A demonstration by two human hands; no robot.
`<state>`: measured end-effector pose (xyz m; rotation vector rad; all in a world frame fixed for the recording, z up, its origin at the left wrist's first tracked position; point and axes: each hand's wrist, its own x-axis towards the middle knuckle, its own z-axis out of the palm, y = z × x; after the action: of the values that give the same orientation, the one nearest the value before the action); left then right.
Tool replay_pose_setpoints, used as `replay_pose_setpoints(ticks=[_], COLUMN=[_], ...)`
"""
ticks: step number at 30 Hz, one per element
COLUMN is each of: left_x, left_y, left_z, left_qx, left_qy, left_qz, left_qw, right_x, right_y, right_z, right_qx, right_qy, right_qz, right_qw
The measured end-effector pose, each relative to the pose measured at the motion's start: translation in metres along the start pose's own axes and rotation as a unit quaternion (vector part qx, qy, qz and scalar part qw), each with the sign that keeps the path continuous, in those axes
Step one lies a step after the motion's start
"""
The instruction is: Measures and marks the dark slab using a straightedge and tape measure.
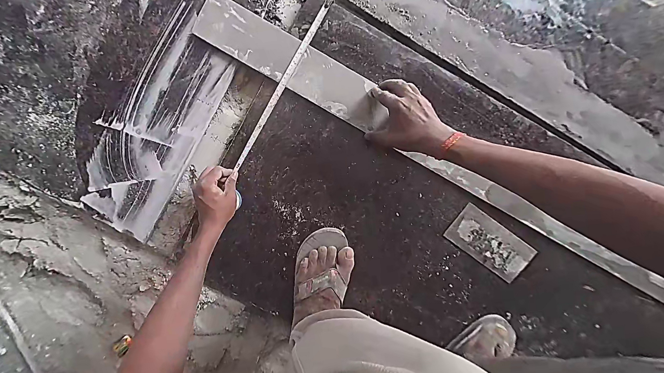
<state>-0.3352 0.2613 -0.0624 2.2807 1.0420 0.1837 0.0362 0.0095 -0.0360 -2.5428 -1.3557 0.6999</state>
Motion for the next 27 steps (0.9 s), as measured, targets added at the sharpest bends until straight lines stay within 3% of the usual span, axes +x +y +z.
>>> replay_pose_setpoints(ticks=[8,17,20,24,27], left_x=[-0.01,-0.009,-0.015,-0.027,-0.068], left_y=[-0.001,-0.002,0.01,0.089,0.191], left_z=[0.016,0.018,0.005,0.018,0.044], left_qx=[0.041,0.037,0.081,-0.002,-0.196], left_qy=[0.088,0.096,0.066,-0.073,-0.178], left_qz=[0.046,0.041,0.021,0.069,0.077], left_qw=[0.994,0.994,0.994,0.995,0.961], right_x=[0.001,0.004,0.003,-0.071,-0.143], right_y=[0.001,0.002,-0.001,-0.012,-0.035], right_z=[0.001,0.003,-0.002,-0.041,-0.051], right_qx=[-0.006,-0.007,0.016,0.049,0.274], right_qy=[0.0,0.005,-0.013,-0.016,-0.115], right_qz=[-0.005,0.001,-0.011,-0.05,-0.028], right_qw=[1.0,1.0,1.0,0.997,0.954])
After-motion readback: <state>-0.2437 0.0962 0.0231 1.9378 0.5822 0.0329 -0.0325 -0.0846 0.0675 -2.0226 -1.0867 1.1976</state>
